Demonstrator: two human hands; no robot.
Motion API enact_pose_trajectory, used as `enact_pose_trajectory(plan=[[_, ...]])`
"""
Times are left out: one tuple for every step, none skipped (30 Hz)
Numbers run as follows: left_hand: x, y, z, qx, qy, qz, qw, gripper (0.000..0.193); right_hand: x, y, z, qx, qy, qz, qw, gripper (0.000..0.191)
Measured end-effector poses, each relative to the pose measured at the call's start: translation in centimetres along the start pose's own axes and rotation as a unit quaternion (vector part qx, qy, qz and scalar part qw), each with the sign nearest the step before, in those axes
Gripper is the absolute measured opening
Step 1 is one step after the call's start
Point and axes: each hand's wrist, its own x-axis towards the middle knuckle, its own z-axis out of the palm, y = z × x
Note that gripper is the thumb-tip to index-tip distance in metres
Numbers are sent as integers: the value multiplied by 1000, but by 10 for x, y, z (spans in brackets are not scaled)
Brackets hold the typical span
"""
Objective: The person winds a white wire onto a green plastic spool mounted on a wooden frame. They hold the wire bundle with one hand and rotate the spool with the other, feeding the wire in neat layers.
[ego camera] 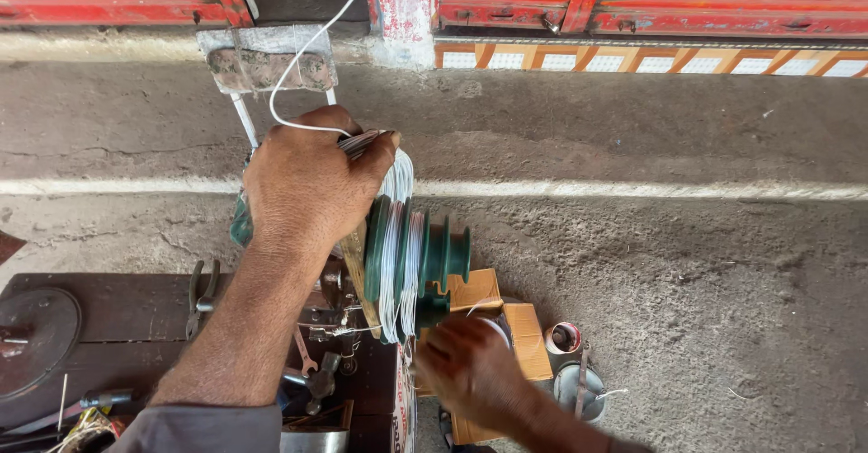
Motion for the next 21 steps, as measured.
enact_pose_trajectory(plan=[[-1, 0, -2, -3, -5, 0, 1000, 43, 18, 9, -22, -51, 28, -47, 997, 19], [-1, 0, -3, -6, -10, 1, 1000, 43, 37, 22, -41, -73, 15, -67, 995, 22], [-1, 2, -4, -11, 3, 9, 1000, 42, 59, 37, -59, -96, 4, -86, 992, 26], [-1, 2, -5, -15, 15, 16, 1000, 41, 81, 51, -76, -45, 30, -111, 992, 18], [-2, 3, -5, -19, 24, 20, 999, 39, 102, 63, -91, 9, 54, -134, 989, 27], [-3, 4, -5, -12, 22, 21, 999, 40, 123, 72, -103, 96, 24, -83, 992, 29], [-4, 5, -5, -7, 22, 22, 1000, 40, 137, 73, -115, 182, -7, -32, 983, 31], [-4, 5, -5, -1, 24, 21, 1000, 41, 144, 65, -124, 154, -6, -40, 987, 32], [-5, 4, -6, -20, 19, 9, 1000, 38, 150, 56, -133, 129, -6, -48, 991, 34], [-6, 4, -6, -37, 13, 0, 999, 35, 155, 47, -139, 103, -3, -54, 993, 35], [-5, 4, -6, -54, 8, -7, 998, 33, 154, 34, -145, 94, 8, -88, 992, 32], [-4, 3, -6, -45, 12, -3, 999, 35, 149, 22, -148, 87, 14, -124, 988, 31], [-4, 3, -6, -35, 13, -2, 999, 37, 146, 15, -148, 83, 18, -159, 984, 30], [-5, 3, -6, -26, 11, 4, 1000, 39, 145, 16, -146, 83, 13, -170, 982, 28], [-4, 3, -6, -17, 3, 0, 1000, 40, 144, 22, -141, 80, 9, -181, 980, 26], [-4, 3, -7, -9, -2, -4, 1000, 42, 146, 34, -132, 75, 5, -195, 978, 25], [-3, 4, -7, -2, -6, -8, 1000, 43, 149, 57, -125, 89, 8, -174, 981, 26], [-3, 5, -7, -5, -13, -13, 1000, 43, 153, 85, -115, 103, 11, -152, 983, 28], [-3, 6, -7, -8, -20, -18, 1000, 43, 158, 113, -98, 186, 2, -104, 977, 24], [-3, 7, -7, -12, -25, -24, 999, 43, 161, 138, -77, 268, -8, -57, 962, 20], [-3, 7, -8, -16, -27, -32, 999, 42, 160, 158, -50, 320, -4, 18, 947, 21]])
